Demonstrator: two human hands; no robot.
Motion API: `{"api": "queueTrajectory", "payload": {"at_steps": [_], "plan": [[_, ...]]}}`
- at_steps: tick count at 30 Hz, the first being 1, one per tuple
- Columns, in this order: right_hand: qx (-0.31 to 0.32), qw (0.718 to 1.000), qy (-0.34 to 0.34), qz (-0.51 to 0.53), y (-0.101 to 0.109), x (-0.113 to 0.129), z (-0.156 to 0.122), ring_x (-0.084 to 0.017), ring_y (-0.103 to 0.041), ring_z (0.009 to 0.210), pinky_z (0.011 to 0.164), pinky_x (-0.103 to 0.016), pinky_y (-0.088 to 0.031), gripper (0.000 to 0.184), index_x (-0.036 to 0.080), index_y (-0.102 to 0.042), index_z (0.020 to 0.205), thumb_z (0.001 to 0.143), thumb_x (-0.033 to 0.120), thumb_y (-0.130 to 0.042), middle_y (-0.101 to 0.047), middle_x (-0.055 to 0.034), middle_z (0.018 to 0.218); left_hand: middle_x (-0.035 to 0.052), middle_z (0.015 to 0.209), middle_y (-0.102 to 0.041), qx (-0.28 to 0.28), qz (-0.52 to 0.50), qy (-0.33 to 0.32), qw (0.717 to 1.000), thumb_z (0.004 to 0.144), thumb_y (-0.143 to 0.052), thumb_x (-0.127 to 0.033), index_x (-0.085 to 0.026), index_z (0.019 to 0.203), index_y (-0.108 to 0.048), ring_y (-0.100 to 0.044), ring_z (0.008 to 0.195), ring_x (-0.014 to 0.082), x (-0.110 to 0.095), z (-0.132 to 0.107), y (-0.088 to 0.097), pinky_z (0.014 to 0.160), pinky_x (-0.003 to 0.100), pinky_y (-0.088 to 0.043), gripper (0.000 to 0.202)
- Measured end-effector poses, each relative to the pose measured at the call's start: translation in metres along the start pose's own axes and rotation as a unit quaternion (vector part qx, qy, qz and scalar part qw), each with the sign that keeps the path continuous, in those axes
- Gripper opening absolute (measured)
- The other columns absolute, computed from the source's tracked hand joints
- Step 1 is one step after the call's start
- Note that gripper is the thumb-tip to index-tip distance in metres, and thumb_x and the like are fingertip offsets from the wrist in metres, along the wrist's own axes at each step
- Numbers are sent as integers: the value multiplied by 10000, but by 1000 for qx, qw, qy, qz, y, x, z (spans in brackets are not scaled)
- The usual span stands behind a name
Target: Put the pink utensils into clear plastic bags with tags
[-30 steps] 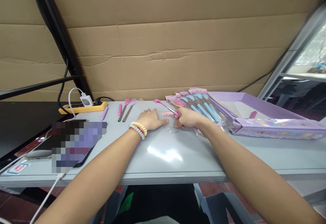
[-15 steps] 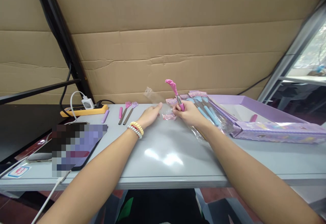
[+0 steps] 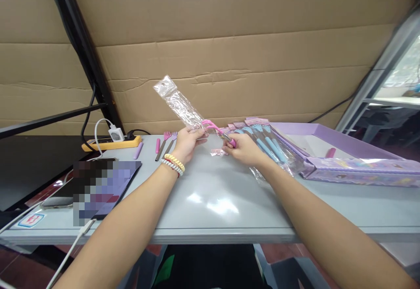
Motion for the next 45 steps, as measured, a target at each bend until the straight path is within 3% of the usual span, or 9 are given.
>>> {"api": "queueTrajectory", "payload": {"at_steps": [5, 12, 15, 21, 30, 35, 45], "plan": [[-12, 992, -56, -116, 12, -3, -1, -97, -328, 530, 524, -245, -233, 392, 183, -372, 576, 752, 503, -516, -387, 27, 542, 45, 740, -666, -86, -43, -22, 995, 675, -675, -66, -109, 743, -596, -642, 710, 129, -5, 8, 15, 835, 351, -507, 113], [16, 971, -139, -196, 22, -3, -4, -130, -399, 529, 521, -255, -232, 556, 185, -402, 566, 825, 670, -317, -490, -17, 565, 27, 716, -648, -112, -74, -46, 990, 673, -702, -88, -113, 709, -598, -633, 678, 116, -14, 13, 25, 839, 368, -517, 113], [22, 964, -146, -220, 21, -6, -3, -145, -423, 534, 524, -257, -233, 556, 188, -443, 576, 829, 666, -315, -534, -41, 591, 29, 719, -645, -115, -86, -41, 989, 702, -679, -89, -112, 732, -594, -633, 669, 123, -15, 13, 26, 818, 396, -528, 93], [-28, 967, -148, -205, 22, -7, -2, -132, -404, 538, 529, -256, -233, 476, 185, -444, 595, 824, 601, -410, -544, -30, 597, 31, 729, -652, -104, -92, -27, 990, 714, -663, -74, -113, 750, -592, -640, 700, 129, -14, 12, 24, 817, 399, -538, 89], [-79, 991, -33, -101, 9, -9, 1, -120, -421, 561, 560, -250, -289, 340, 155, -578, 696, 835, 440, -453, -557, -22, 619, 10, 714, -636, -81, -110, -32, 990, 723, -649, -60, -126, 746, -574, -636, 684, 115, -7, 10, 15, 806, 357, -536, 102], [-79, 992, 22, -100, 4, -1, 1, -126, -421, 573, 577, -252, -305, 270, 156, -562, 659, 817, 356, -470, -536, -29, 607, 5, 738, -649, -50, -100, -35, 993, 707, -696, -138, -138, 790, -592, -617, 669, 100, -2, 5, 4, 788, 315, -525, 133], [-112, 993, 10, -43, -5, 8, 1, -114, -421, 540, 574, -248, -326, 258, 157, -592, 672, 805, 369, -529, -544, -13, 570, -6, 756, -640, 21, -101, -28, 994, 673, -740, -185, -154, 845, -563, -619, 716, 100, 4, -7, -11, 782, 292, -503, 250]]}}
Point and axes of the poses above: each hand's wrist, its own z-axis towards the middle knuckle, its own y-axis out of the back of the hand, x = y × z, the point moved 3 cm from there along z, towards the middle knuckle
